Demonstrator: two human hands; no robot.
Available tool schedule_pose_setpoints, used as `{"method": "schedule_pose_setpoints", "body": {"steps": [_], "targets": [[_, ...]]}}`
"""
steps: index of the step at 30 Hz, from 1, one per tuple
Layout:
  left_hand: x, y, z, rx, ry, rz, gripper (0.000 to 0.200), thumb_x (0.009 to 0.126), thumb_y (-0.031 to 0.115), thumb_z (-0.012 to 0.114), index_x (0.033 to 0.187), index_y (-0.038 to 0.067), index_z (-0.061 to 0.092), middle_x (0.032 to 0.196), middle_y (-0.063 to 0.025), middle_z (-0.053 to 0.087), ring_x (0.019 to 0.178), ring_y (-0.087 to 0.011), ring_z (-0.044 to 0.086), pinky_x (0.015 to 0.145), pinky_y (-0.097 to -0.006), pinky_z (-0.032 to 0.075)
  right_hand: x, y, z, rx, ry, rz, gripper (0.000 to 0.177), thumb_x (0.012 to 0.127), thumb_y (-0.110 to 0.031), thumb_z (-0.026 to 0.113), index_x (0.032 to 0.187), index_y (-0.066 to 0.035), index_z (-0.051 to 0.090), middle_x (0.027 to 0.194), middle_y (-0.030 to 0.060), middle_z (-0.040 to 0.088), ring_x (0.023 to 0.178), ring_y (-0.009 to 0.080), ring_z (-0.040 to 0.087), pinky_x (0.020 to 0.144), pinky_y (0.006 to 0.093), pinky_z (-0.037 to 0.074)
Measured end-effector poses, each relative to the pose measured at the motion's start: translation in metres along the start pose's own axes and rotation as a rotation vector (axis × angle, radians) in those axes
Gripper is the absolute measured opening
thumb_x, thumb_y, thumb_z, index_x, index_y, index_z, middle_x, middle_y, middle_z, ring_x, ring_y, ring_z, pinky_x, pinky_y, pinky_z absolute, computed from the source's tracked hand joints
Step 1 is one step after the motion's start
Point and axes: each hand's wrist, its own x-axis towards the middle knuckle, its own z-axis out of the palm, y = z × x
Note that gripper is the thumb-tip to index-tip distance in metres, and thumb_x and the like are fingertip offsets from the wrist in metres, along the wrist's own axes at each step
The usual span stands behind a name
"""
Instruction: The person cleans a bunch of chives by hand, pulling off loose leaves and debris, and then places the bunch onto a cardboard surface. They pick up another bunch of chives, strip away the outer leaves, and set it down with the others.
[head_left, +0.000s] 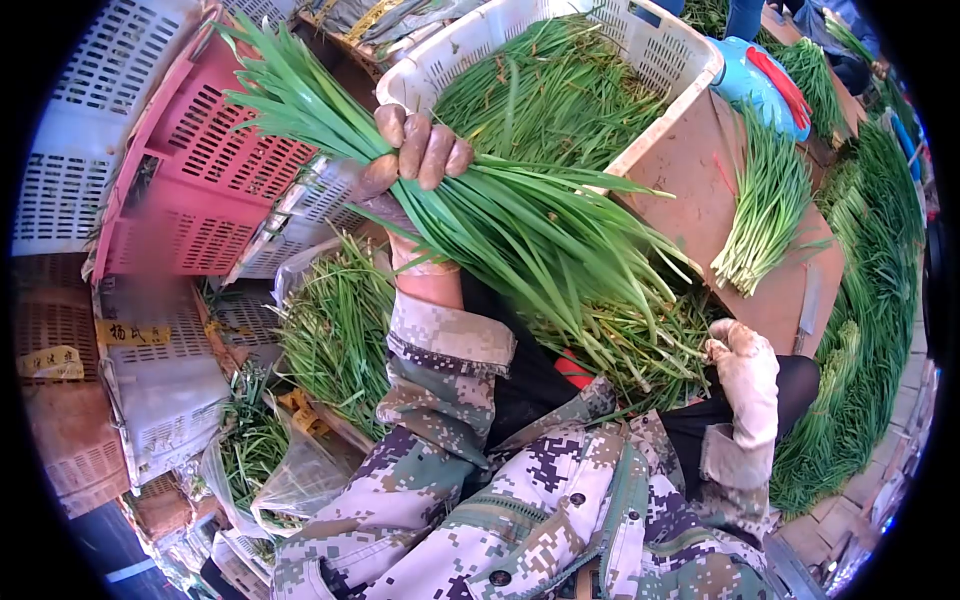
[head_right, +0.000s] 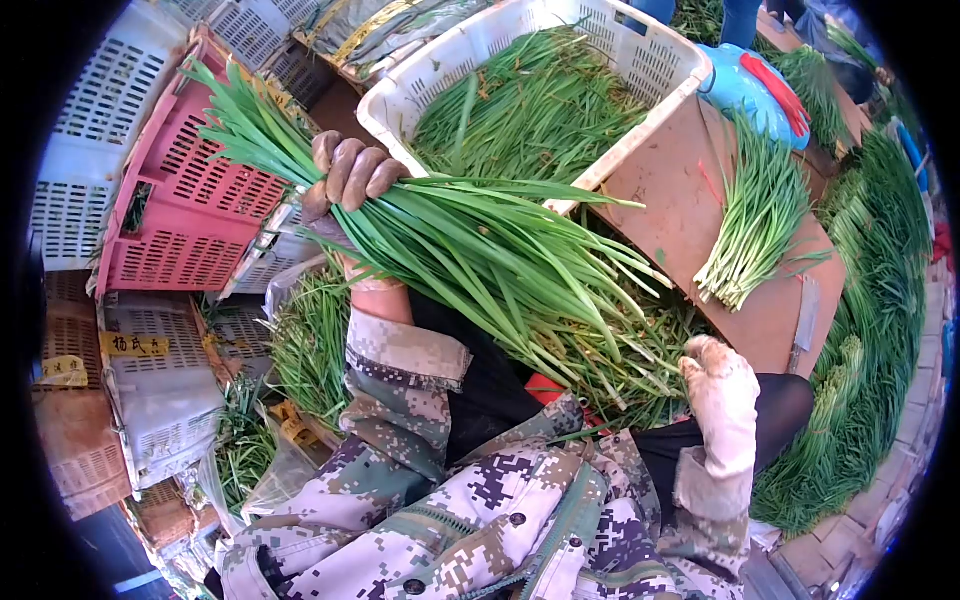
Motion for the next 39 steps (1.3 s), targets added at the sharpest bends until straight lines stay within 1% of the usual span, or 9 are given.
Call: {"method": "schedule_pose_setpoints", "body": {"steps": [2,6,8,11,15,18,27,31,39], "targets": [[0.001,-0.003,0.0,-0.012,-0.025,-0.007,0.019,0.074,0.002,0.059,0.083,0.009,0.045,0.063,0.0031,0.045,0.059,-0.0102,0.047,0.066,-0.0302,0.042,-0.007,-0.016,-0.011,0.467,-0.014,-0.094,0.015,0.078,-0.01,0.067,0.092,-0.006,0.064,0.081,0.009,0.066,0.072,0.023,0.064,0.065,0.0327,0.05],[0.003,-0.012,-0.001,-0.024,-0.021,-0.044,0.02,0.074,0.002,0.059,0.086,0.009,0.045,0.063,0.0034,0.044,0.058,-0.0098,0.046,0.066,-0.0295,0.041,0.018,-0.105,-0.03,0.605,0.548,-0.792,0.018,0.081,0.006,0.061,0.094,-0.007,0.064,0.084,0.0085,0.066,0.075,0.0211,0.064,0.068,0.0302,0.052],[0.004,-0.016,-0.005,-0.073,-0.051,-0.035,0.02,0.076,0.012,0.061,0.091,0.007,0.05,0.064,0.0007,0.043,0.059,-0.0132,0.045,0.066,-0.0326,0.043,0.038,-0.133,-0.022,0.772,0.588,-0.956,0.02,0.081,0.007,0.06,0.096,-0.006,0.064,0.086,0.0095,0.066,0.077,0.0222,0.064,0.068,0.0304,0.053],[0.004,-0.019,-0.005,-0.084,-0.028,-0.055,0.02,0.076,0.012,0.06,0.092,0.006,0.05,0.064,0.0005,0.043,0.059,-0.0132,0.044,0.067,-0.0324,0.042,0.061,-0.152,-0.024,0.605,0.653,-1.107,0.029,0.076,0.007,0.061,0.101,-0.006,0.064,0.084,0.0093,0.062,0.075,0.0265,0.062,0.066,0.0328,0.052],[0.005,-0.023,-0.005,-0.074,-0.032,-0.08,0.022,0.075,0.012,0.06,0.094,0.007,0.049,0.064,0.0008,0.041,0.059,-0.0131,0.043,0.067,-0.0319,0.04,0.07,-0.154,-0.025,0.358,0.483,-0.982,0.043,0.069,0.006,0.06,0.108,-0.01,0.063,0.091,0.0088,0.059,0.085,0.0275,0.059,0.074,0.0335,0.05],[0.006,-0.026,-0.003,-0.079,-0.018,-0.085,0.022,0.075,0.012,0.06,0.093,0.007,0.049,0.064,0.0009,0.041,0.059,-0.0131,0.043,0.067,-0.032,0.04,0.064,-0.156,-0.031,0.338,0.438,-0.971,0.04,0.07,0.003,0.062,0.107,-0.012,0.064,0.091,0.0087,0.058,0.083,0.027,0.059,0.073,0.0351,0.05],[0.006,-0.03,-0.003,-0.047,0.033,-0.096,0.023,0.073,0.012,0.06,0.093,0.007,0.05,0.064,0.0006,0.042,0.057,-0.0139,0.043,0.066,-0.0317,0.041,0.067,-0.147,-0.012,0.343,0.484,-0.873,0.032,0.067,-0.004,0.069,0.098,-0.007,0.062,0.087,0.0109,0.06,0.084,0.0308,0.06,0.074,0.0376,0.05],[0.007,-0.031,-0.004,-0.06,0.003,-0.109,0.023,0.073,0.012,0.06,0.093,0.007,0.05,0.064,0.0004,0.042,0.058,-0.0141,0.043,0.066,-0.0318,0.041,0.061,-0.15,-0.017,0.457,0.496,-0.858,0.034,0.066,-0.005,0.07,0.099,-0.007,0.062,0.086,0.0102,0.06,0.083,0.03,0.06,0.074,0.0374,0.05],[0.007,-0.033,-0.005,-0.054,0.025,-0.12,0.025,0.072,0.013,0.06,0.095,0.006,0.052,0.065,-0.0005,0.045,0.059,-0.0149,0.045,0.066,-0.0329,0.041,0.062,-0.157,-0.008,0.312,0.596,-0.898,0.035,0.068,-0.006,0.068,0.102,-0.008,0.062,0.086,0.011,0.058,0.082,0.0298,0.059,0.071,0.039,0.049]]}}
